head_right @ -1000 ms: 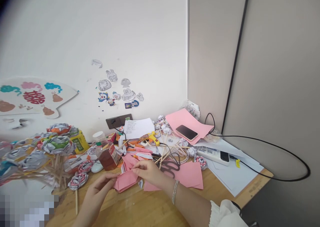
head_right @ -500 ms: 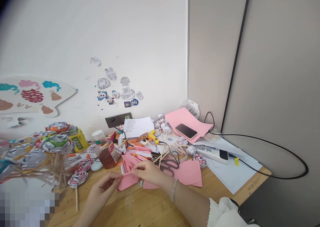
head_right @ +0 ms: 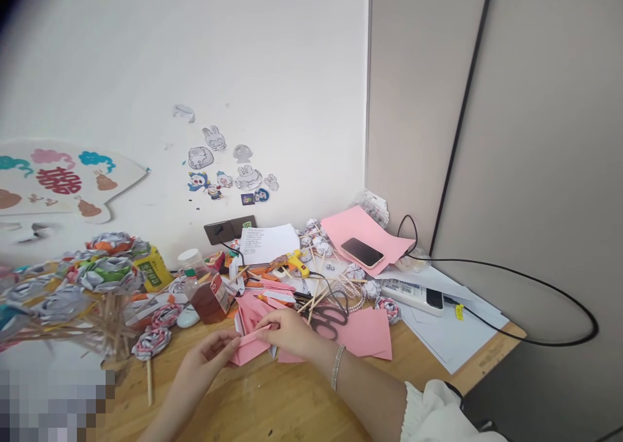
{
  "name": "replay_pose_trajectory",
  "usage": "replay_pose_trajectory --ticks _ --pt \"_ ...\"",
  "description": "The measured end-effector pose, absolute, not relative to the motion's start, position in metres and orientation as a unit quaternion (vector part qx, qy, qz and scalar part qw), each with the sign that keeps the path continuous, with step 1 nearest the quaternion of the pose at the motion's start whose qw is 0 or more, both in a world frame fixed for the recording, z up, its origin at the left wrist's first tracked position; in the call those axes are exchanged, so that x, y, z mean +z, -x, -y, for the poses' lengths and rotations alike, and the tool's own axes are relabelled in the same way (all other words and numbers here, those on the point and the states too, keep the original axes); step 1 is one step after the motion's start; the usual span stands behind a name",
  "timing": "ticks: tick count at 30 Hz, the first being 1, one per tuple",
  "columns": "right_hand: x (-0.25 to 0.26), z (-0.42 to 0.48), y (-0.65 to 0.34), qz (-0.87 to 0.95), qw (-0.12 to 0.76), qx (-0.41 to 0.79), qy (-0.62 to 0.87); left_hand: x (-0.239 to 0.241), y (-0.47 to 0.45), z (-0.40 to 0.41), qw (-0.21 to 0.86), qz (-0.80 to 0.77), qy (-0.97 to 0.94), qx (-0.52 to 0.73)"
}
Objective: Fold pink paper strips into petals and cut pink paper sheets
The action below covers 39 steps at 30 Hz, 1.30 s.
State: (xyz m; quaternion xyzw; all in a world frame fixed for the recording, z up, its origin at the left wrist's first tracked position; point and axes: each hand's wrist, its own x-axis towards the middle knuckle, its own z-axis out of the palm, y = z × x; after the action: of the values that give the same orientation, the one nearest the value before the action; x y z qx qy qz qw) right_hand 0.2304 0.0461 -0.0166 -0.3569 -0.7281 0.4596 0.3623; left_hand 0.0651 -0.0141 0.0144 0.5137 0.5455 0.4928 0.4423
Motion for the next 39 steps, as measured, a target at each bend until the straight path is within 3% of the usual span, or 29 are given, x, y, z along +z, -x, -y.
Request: replay_pose_trajectory --ticks 6,18,26,39 --pt "-0.017 -0.046 -0.231 0.716 0.366 0.476 0.355 0.014 -0.066 0.014 0.415 -0.551 -0.531 0.492" --pt "-0.013 -0.048 -0.236 0.695 0.374 0.523 0.322 0.021 -0.061 0.017 0.527 -0.528 -0.522 0.413" --pt "-0.013 -0.049 -0.238 0.677 0.362 0.566 0.301 0.025 -0.060 0.017 0.531 -0.522 -0.515 0.425" --pt "-0.005 -0.043 -0.237 0.705 0.380 0.495 0.336 0.020 -0.063 0.019 0.562 -0.519 -0.483 0.426"
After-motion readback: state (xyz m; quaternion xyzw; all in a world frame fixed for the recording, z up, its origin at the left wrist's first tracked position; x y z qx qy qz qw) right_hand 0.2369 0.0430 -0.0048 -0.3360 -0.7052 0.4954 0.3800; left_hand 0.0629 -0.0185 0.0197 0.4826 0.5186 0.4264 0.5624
